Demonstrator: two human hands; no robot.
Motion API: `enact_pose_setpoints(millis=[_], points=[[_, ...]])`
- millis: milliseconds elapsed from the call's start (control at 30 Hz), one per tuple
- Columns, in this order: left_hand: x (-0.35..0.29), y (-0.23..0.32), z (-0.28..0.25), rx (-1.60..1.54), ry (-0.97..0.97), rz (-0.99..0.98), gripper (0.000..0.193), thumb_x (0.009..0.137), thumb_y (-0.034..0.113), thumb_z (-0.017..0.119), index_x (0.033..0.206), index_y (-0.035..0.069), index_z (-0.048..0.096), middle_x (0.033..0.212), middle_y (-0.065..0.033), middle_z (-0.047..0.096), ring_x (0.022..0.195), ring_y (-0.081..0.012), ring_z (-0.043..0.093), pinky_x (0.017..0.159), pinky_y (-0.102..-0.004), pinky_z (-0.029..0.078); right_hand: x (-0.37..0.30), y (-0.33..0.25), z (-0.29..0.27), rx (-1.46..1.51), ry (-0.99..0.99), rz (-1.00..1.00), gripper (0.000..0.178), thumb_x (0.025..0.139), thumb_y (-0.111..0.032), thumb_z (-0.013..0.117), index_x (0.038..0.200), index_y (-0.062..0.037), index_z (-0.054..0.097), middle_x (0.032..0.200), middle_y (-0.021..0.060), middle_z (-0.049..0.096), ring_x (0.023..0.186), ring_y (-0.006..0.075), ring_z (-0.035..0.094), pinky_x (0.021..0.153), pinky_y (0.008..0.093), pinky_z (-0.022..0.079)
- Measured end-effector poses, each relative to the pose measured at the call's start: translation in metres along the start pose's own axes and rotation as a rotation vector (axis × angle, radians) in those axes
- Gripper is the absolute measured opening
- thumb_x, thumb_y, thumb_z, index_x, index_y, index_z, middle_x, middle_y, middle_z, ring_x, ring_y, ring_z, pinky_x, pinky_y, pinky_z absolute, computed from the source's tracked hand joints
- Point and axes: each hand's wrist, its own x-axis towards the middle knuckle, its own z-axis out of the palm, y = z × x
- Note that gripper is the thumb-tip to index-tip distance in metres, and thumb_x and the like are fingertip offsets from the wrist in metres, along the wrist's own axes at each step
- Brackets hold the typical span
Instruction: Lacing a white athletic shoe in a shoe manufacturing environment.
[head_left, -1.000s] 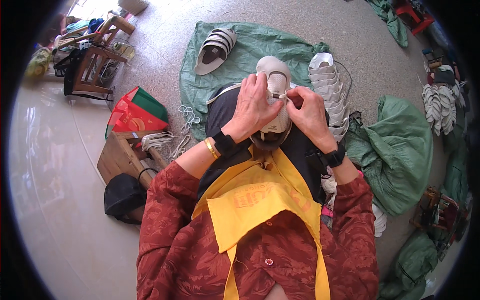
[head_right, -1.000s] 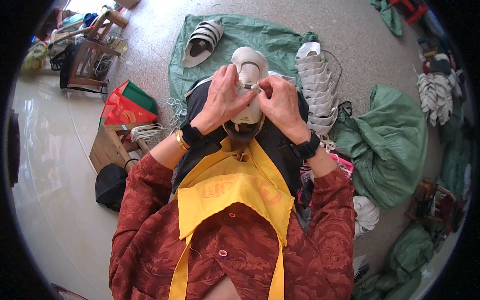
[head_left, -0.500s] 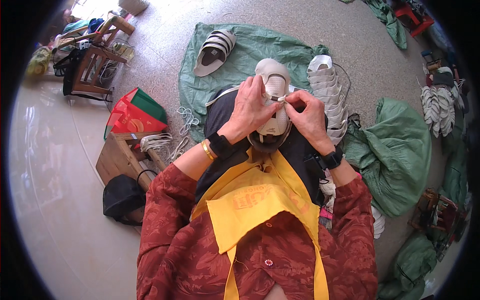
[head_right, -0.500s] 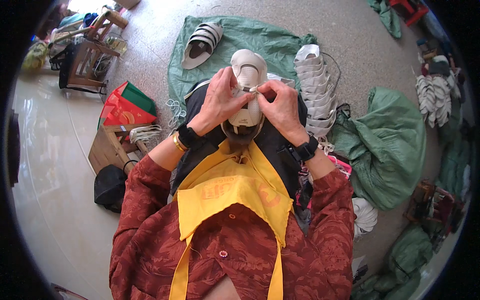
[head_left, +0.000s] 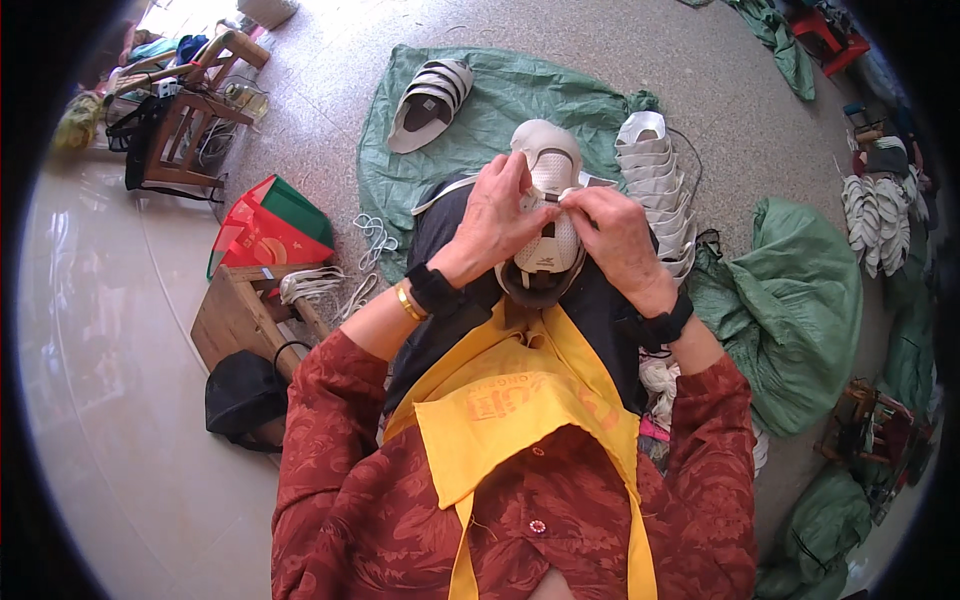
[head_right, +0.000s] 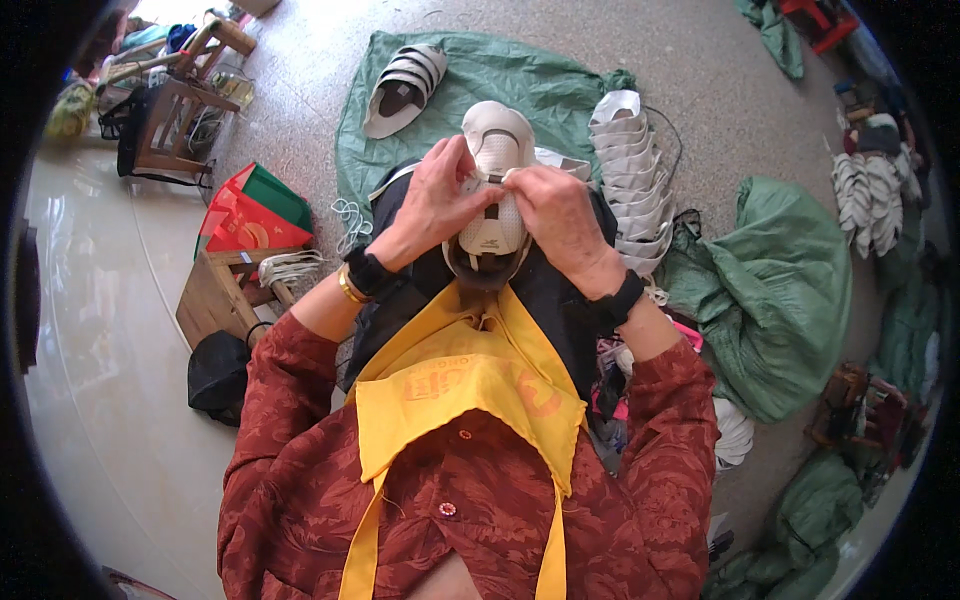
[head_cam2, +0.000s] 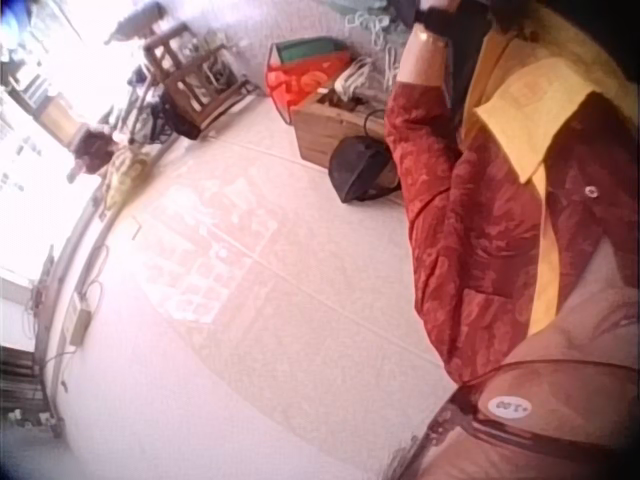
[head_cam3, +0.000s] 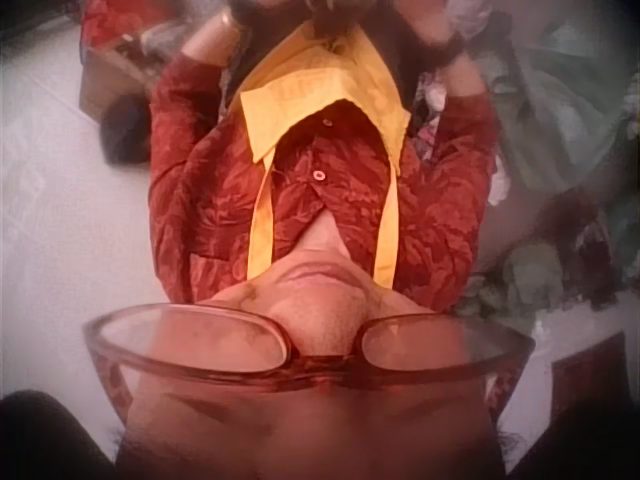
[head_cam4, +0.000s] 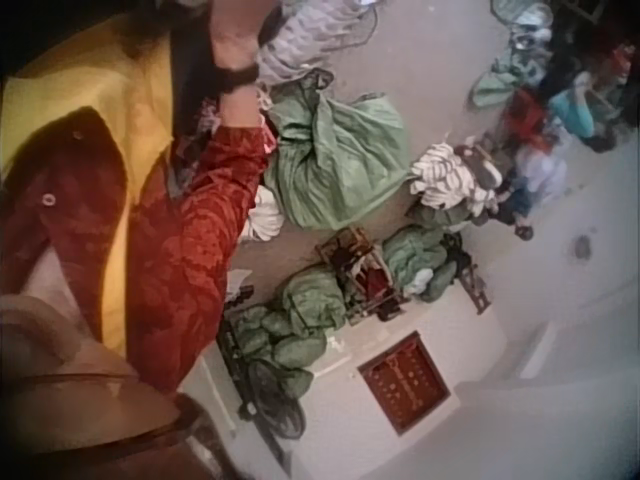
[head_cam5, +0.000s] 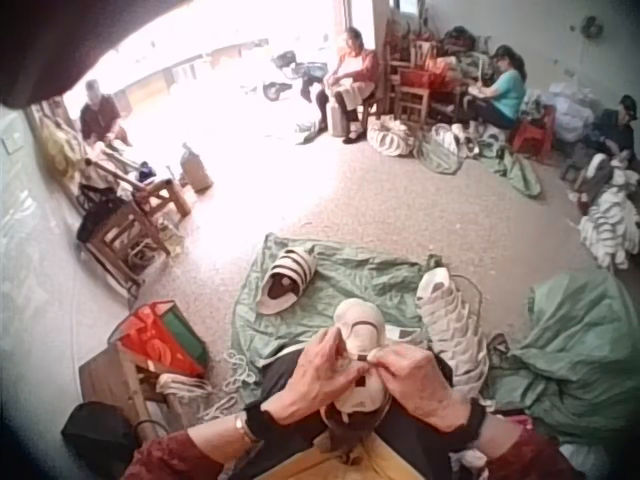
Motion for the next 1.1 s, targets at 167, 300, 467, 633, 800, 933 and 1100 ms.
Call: enact_pose_setpoints(millis=[167, 300, 467, 633, 800, 933, 1100], points=[[-0.004, -0.011, -0.020, -0.076, -0.135, 0.087, 0.038, 0.079, 0.020, 0.079, 0.100, 0.002, 0.054, 0.094, -0.0134, 0.053, 0.092, -0.0317, 0.056, 0.079, -0.0411, 0.048, 0.004, -0.009, -0.002, -0.223, -0.116, -0.096, 0.012, 0.082, -0.001, 0.063, 0.093, -0.0010, 0.063, 0.092, 0.0153, 0.067, 0.092, 0.0325, 0.068, 0.082, 0.0402, 0.056], [-0.005, 0.000, -0.029, 0.056, -0.157, 0.203, 0.036, 0.077, 0.012, 0.072, 0.105, 0.002, 0.053, 0.100, -0.0162, 0.053, 0.097, -0.0364, 0.053, 0.085, -0.0445, 0.047, 0.010, -0.007, -0.003, -0.379, -0.229, -0.169, 0.012, 0.079, 0.000, 0.062, 0.090, -0.0014, 0.060, 0.092, 0.0133, 0.063, 0.093, 0.0313, 0.066, 0.081, 0.0393, 0.056], [-0.010, 0.007, -0.015, 0.158, -0.044, 0.199, 0.038, 0.073, 0.008, 0.069, 0.106, 0.001, 0.052, 0.103, -0.0201, 0.053, 0.099, -0.0416, 0.052, 0.085, -0.0502, 0.046, 0.021, -0.006, -0.011, -0.431, -0.235, -0.265, 0.013, 0.077, -0.002, 0.061, 0.090, -0.0011, 0.059, 0.095, 0.0136, 0.058, 0.097, 0.0302, 0.061, 0.082, 0.0385, 0.055], [-0.013, 0.001, 0.003, 0.429, 0.013, 0.273, 0.023, 0.074, 0.001, 0.062, 0.095, -0.003, 0.055, 0.095, -0.0207, 0.052, 0.094, -0.0379, 0.053, 0.087, -0.0455, 0.047, 0.019, 0.004, -0.002, -0.421, -0.248, -0.288, 0.016, 0.078, -0.002, 0.060, 0.094, -0.0021, 0.057, 0.099, 0.0148, 0.057, 0.099, 0.0310, 0.060, 0.087, 0.0385, 0.053], [-0.015, 0.001, 0.001, 0.296, 0.027, 0.240, 0.024, 0.075, 0.000, 0.063, 0.097, -0.002, 0.053, 0.097, -0.0195, 0.052, 0.097, -0.0383, 0.051, 0.087, -0.0466, 0.046, 0.019, 0.004, -0.004, -0.430, -0.294, -0.331, 0.013, 0.079, -0.004, 0.059, 0.091, -0.0021, 0.056, 0.094, 0.0143, 0.053, 0.096, 0.0299, 0.057, 0.084, 0.0379, 0.052], [-0.016, 0.004, 0.001, 0.255, 0.062, 0.216, 0.030, 0.076, -0.001, 0.064, 0.103, -0.002, 0.053, 0.100, -0.0197, 0.052, 0.100, -0.0390, 0.051, 0.089, -0.0463, 0.046, 0.023, 0.005, -0.007, -0.449, -0.291, -0.375, 0.010, 0.080, -0.005, 0.059, 0.089, -0.0031, 0.056, 0.092, 0.0139, 0.053, 0.093, 0.0290, 0.057, 0.084, 0.0369, 0.051], [-0.018, 0.003, 0.001, 0.244, 0.077, 0.233, 0.030, 0.078, -0.001, 0.065, 0.105, -0.001, 0.053, 0.101, -0.0199, 0.053, 0.100, -0.0393, 0.052, 0.088, -0.0462, 0.046, 0.023, 0.005, -0.005, -0.451, -0.290, -0.425, 0.008, 0.082, -0.006, 0.057, 0.089, -0.0042, 0.055, 0.091, 0.0128, 0.054, 0.091, 0.0271, 0.057, 0.082, 0.0363, 0.051]])
